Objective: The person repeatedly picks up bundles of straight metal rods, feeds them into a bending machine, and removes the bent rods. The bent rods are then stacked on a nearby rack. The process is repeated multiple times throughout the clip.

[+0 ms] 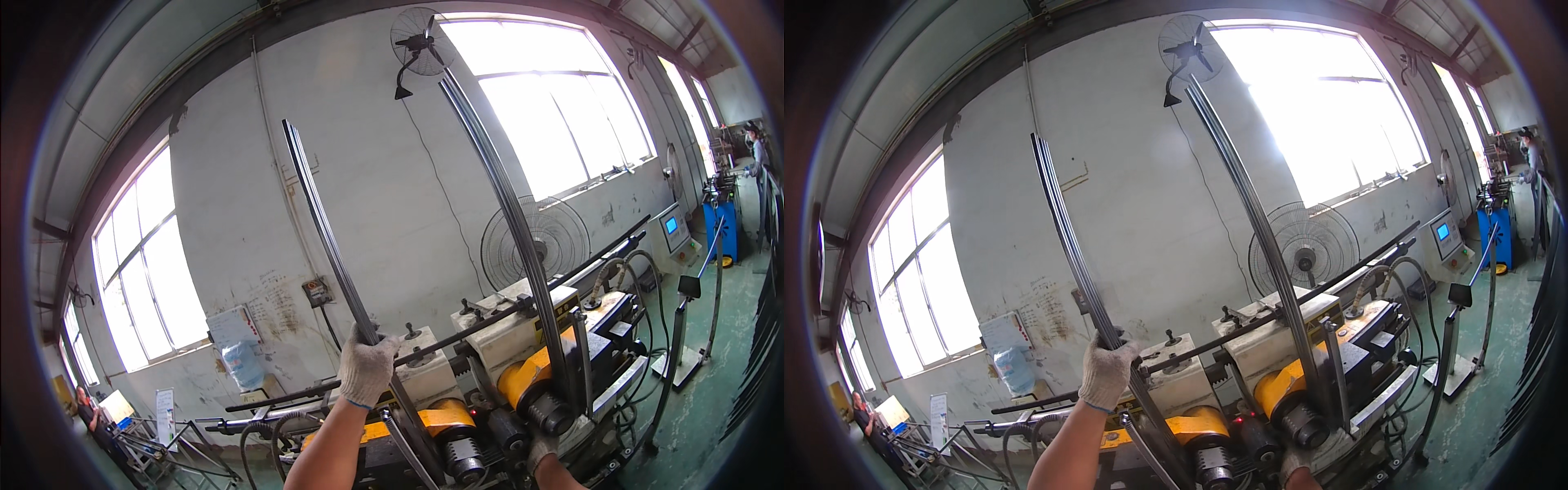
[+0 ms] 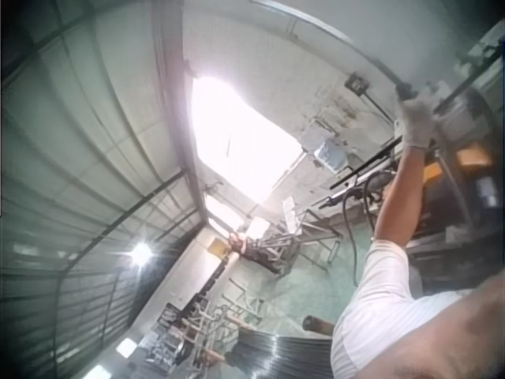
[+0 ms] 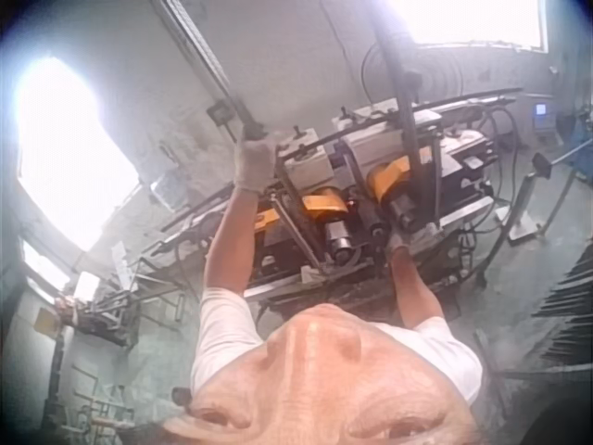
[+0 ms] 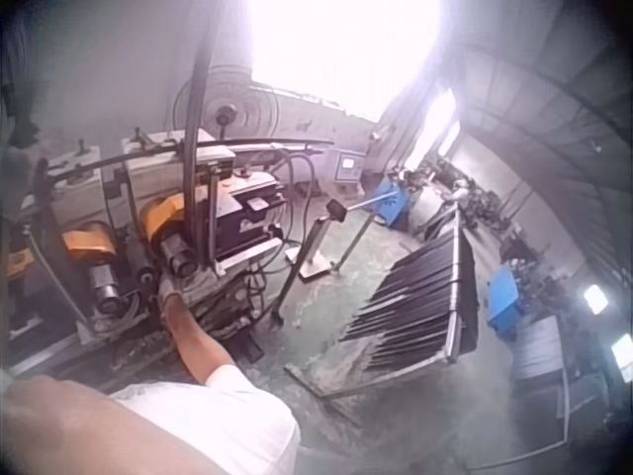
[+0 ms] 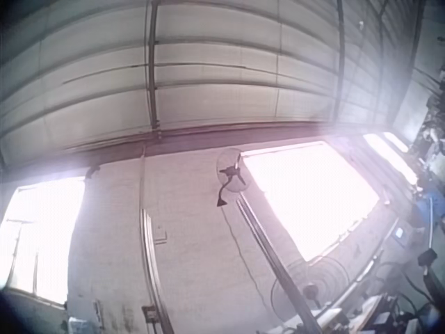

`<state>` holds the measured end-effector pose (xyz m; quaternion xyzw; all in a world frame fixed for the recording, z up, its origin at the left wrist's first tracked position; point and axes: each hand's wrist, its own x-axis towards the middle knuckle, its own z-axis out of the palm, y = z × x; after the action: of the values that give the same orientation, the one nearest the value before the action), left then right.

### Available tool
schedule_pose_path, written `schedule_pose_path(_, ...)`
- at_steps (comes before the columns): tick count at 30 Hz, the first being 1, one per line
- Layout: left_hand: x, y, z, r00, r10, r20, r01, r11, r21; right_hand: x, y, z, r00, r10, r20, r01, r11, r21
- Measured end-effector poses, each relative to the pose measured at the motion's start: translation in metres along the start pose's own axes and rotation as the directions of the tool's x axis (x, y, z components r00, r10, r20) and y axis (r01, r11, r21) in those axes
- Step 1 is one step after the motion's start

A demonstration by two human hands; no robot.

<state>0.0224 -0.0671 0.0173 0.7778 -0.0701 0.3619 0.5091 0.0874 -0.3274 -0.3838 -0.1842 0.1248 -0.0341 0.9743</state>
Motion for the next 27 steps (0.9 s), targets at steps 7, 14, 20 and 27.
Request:
schedule_pose_path(7, 0.003, -0.033, -0.010, 0.985, -0.051, 0.166, 0.019, 0.982, 0.188, 0.072, 0.026, -0.104, 0.798, -0.335, 0.501, 0.442, -0.240, -0.864)
schedule_pose_path(14, -0.006, -0.031, -0.026, 0.868, 0.327, 0.373, -0.447, 0.843, 0.299, 0.027, 0.017, -0.066, 0.946, -0.315, 0.077, 0.229, 0.480, -0.847)
schedule_pose_path(20, -0.013, -0.002, -0.022, 0.946, 0.137, 0.295, -0.234, 0.917, 0.324, 0.010, 0.005, -0.040, 0.977, -0.211, 0.021, 0.158, 0.656, -0.739)
schedule_pose_path(27, -0.024, 0.009, -0.022, 0.981, 0.007, 0.195, -0.089, 0.905, 0.417, -0.024, 0.002, -0.009, 0.985, -0.071, -0.157, 0.018, 0.948, -0.318)
